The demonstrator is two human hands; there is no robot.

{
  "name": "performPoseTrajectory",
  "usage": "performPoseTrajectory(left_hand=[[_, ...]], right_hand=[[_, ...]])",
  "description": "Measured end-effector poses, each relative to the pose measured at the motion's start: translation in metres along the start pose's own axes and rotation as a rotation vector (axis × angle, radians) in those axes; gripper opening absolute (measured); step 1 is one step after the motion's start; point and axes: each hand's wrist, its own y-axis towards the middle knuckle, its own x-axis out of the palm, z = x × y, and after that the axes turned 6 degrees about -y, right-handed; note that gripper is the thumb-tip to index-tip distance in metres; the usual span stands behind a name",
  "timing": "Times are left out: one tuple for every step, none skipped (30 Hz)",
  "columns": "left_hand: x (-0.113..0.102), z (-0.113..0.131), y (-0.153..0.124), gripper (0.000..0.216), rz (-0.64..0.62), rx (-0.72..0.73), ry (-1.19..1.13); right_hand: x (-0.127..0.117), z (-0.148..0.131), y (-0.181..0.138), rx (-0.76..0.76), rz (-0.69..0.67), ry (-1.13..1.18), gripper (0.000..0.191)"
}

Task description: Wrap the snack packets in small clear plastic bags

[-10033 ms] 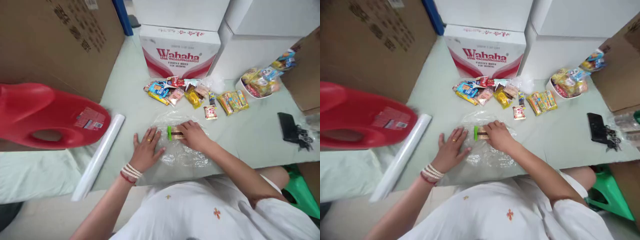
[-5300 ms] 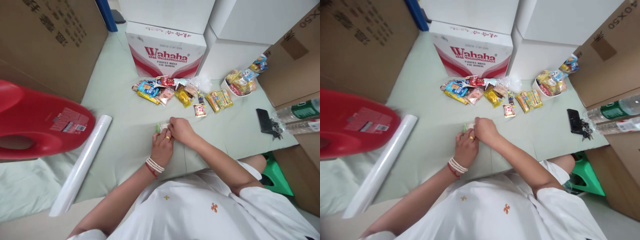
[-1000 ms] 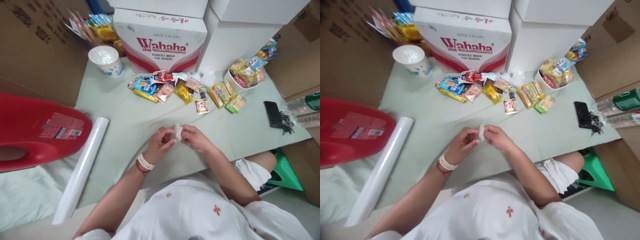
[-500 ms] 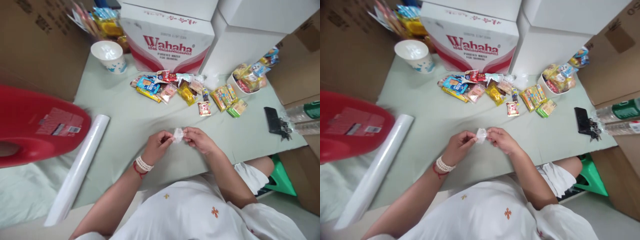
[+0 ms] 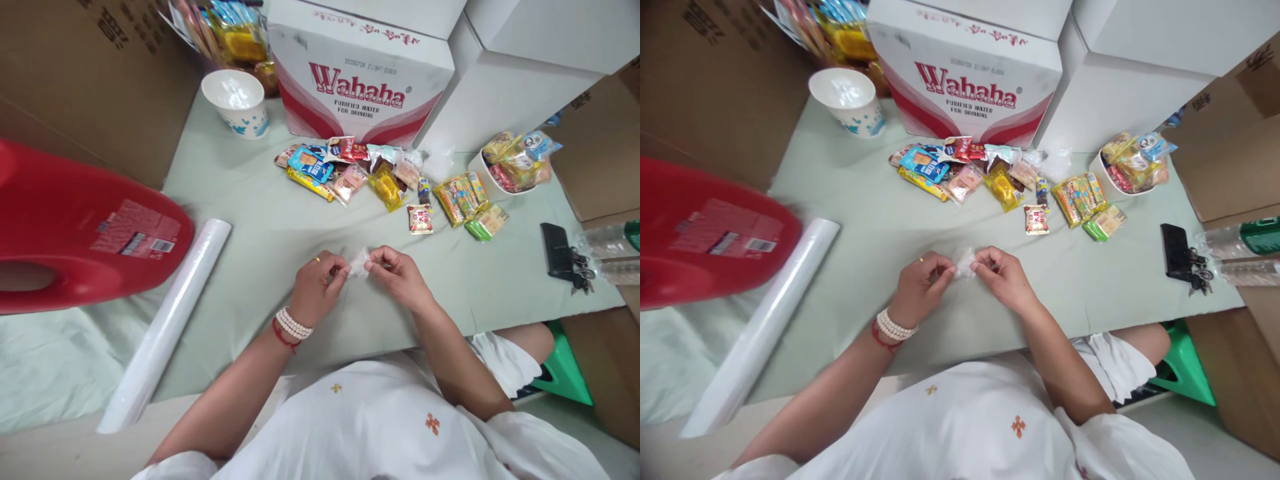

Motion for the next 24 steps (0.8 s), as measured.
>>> performPoseTrajectory(left_hand=[[0.001, 0.000, -0.001, 0.012, 0.018, 0.009, -0.054], [0.002, 0.000, -0.001, 0.016, 0.034, 0.002, -0.126], [0.003, 0.000, -0.002, 0.028, 0.047, -0.019, -0.199], [0.004, -0.001, -0.002, 0.040, 0.049, -0.053, -0.260], [0.005, -0.001, -0.002, 0.049, 0.044, -0.095, -0.302], [0.005, -0.002, -0.001, 0.050, 0.034, -0.140, -0.328], [0.005, -0.003, 0.000, 0.045, 0.024, -0.184, -0.345], [0.005, -0.004, 0.001, 0.038, 0.019, -0.222, -0.364], [0.004, -0.005, 0.003, 0.031, 0.019, -0.252, -0.384], [0.003, -0.006, 0.004, 0.028, 0.029, -0.275, -0.399], [0.002, -0.007, 0.005, 0.027, 0.055, -0.289, -0.405], [0.002, -0.008, 0.006, 0.027, 0.091, -0.294, -0.401], [0.001, -0.009, 0.007, 0.026, 0.130, -0.288, -0.387], [0.001, -0.009, 0.007, 0.024, 0.160, -0.270, -0.363], [0.001, -0.009, 0.007, 0.022, 0.176, -0.239, -0.331], [0.002, -0.009, 0.006, 0.019, 0.175, -0.193, -0.291], [0.002, -0.009, 0.006, 0.018, 0.163, -0.140, -0.243], [0.001, -0.009, 0.005, 0.017, 0.153, -0.087, -0.191], [0.001, -0.010, 0.005, 0.018, 0.160, -0.041, -0.143], [0.000, -0.010, 0.005, 0.020, 0.190, -0.011, -0.104], [0.000, -0.010, 0.005, 0.021, 0.237, 0.000, -0.078], [-0.001, -0.010, 0.005, 0.022, 0.289, -0.003, -0.065], [-0.002, -0.011, 0.006, 0.022, 0.331, -0.013, -0.064], [-0.002, -0.011, 0.006, 0.022, 0.355, -0.025, -0.072]], right_hand=[[-0.001, -0.002, 0.000, 0.025, 0.016, 0.044, 0.036], [-0.001, -0.003, -0.001, 0.058, 0.023, 0.108, 0.038], [0.000, -0.005, -0.001, 0.098, 0.013, 0.179, 0.040], [0.001, -0.007, -0.002, 0.142, -0.017, 0.247, 0.042], [0.002, -0.009, -0.002, 0.182, -0.056, 0.301, 0.044], [0.004, -0.009, -0.003, 0.214, -0.095, 0.336, 0.045], [0.005, -0.010, -0.003, 0.235, -0.126, 0.355, 0.046], [0.005, -0.010, -0.002, 0.245, -0.142, 0.361, 0.046], [0.005, -0.009, -0.002, 0.247, -0.143, 0.357, 0.046], [0.005, -0.009, -0.002, 0.239, -0.128, 0.347, 0.046], [0.004, -0.008, -0.001, 0.222, -0.098, 0.328, 0.045], [0.004, -0.008, -0.001, 0.190, -0.057, 0.294, 0.044], [0.004, -0.007, -0.001, 0.136, -0.007, 0.237, 0.042], [0.004, -0.007, -0.001, 0.057, 0.044, 0.147, 0.042], [0.005, -0.007, -0.002, -0.042, 0.089, 0.025, 0.042], [0.006, -0.006, -0.002, -0.152, 0.123, -0.115, 0.042], [0.007, -0.006, -0.002, -0.258, 0.140, -0.256, 0.038], [0.009, -0.005, -0.001, -0.342, 0.140, -0.376, 0.030], [0.010, -0.003, -0.001, -0.390, 0.127, -0.460, 0.019], [0.010, -0.001, 0.000, -0.401, 0.111, -0.500, 0.012], [0.011, 0.000, 0.000, -0.385, 0.103, -0.507, 0.013], [0.011, 0.002, 0.001, -0.361, 0.099, -0.496, 0.016], [0.012, 0.003, 0.001, -0.348, 0.100, -0.485, 0.017], [0.013, 0.003, 0.001, -0.359, 0.101, -0.483, 0.016]])
